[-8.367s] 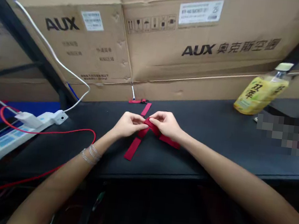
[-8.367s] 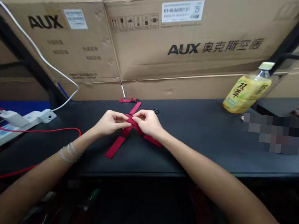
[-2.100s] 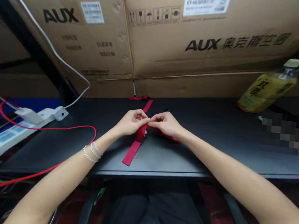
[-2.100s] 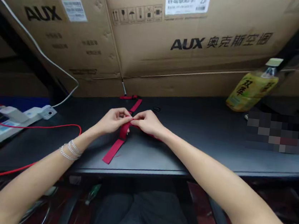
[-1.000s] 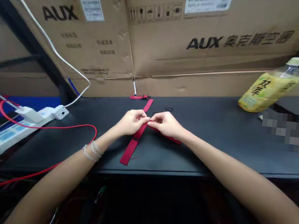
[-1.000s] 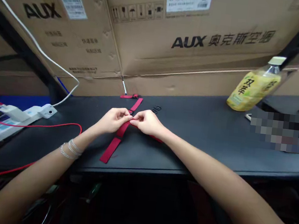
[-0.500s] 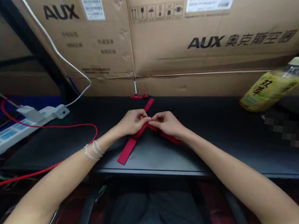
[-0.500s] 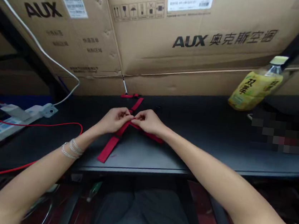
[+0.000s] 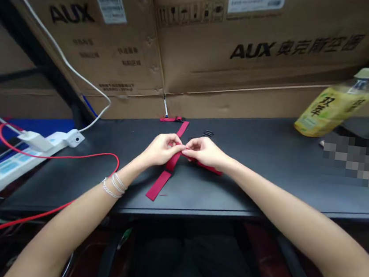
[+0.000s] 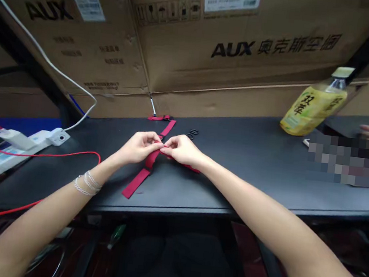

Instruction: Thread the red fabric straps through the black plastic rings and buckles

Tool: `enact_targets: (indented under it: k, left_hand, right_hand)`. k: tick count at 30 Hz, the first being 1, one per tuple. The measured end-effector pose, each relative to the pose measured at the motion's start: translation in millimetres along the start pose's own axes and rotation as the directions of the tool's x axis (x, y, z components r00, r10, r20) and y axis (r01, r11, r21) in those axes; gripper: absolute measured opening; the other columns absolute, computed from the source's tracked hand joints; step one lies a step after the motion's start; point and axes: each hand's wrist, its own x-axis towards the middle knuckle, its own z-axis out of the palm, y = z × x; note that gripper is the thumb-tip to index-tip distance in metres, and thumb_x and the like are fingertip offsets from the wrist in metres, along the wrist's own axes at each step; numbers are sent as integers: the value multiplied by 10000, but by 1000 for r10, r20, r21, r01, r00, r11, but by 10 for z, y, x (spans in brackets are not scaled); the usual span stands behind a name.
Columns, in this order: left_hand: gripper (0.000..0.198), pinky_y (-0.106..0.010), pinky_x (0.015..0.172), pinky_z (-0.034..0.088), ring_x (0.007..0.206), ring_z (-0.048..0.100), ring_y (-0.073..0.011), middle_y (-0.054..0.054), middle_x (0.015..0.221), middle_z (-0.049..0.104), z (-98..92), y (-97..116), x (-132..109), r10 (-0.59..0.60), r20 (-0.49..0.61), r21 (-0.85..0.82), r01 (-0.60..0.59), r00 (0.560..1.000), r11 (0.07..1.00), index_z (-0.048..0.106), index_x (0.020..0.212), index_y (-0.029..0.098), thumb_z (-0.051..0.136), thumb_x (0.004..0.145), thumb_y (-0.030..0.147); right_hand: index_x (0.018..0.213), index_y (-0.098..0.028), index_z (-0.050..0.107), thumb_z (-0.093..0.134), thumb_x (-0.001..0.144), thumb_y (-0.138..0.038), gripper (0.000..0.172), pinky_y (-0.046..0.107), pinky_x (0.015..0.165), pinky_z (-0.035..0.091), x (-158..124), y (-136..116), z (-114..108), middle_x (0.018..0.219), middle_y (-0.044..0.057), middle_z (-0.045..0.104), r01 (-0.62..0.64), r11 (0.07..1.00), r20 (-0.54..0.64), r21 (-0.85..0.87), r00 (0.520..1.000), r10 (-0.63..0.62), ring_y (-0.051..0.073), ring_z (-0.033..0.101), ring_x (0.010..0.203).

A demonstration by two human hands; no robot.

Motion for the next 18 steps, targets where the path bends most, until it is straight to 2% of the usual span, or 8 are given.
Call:
enact_targets:
  k: [3,6,12,18]
  left_hand:
    - [306,-195,461,295,488,406,-77,9,572,531,-5,-21,7,8,-4,17,-8,1000,1000,609,740,117,627,759,422]
    - [308,-196,464,293,488,414,-79,8,565,528,-7,-22,10,1,10,-6,-1,1000,1000,610,744,114,622,766,421]
    - [316,-198,494,357,514,462,-77,-1,678,575,-69,13,-10,50,77,-58,-46,996,997,622,968,113,639,773,362]
    - [382,-215,545,430,596,570,-108,-32,784,634,-137,10,-30,55,171,-135,-32,984,990,613,1037,116,702,725,320]
  right_hand:
    - [675,-127,593,590,757,-387,273,235,533,342,-18,-23,-9,585,11,579,6,999,43,-32,999,-5,93,464,528]
    - [638,-128,586,600,749,-407,301,229,505,314,-22,-31,-16,556,6,563,-1,999,30,-46,1000,2,84,436,502]
    - [662,-122,609,653,695,-425,308,232,495,290,-6,-13,-28,561,-2,548,-39,999,-43,-2,998,39,82,413,505]
    - [667,-125,610,645,695,-401,279,237,512,294,-4,0,-41,563,-10,535,-40,999,-42,19,998,41,85,414,524]
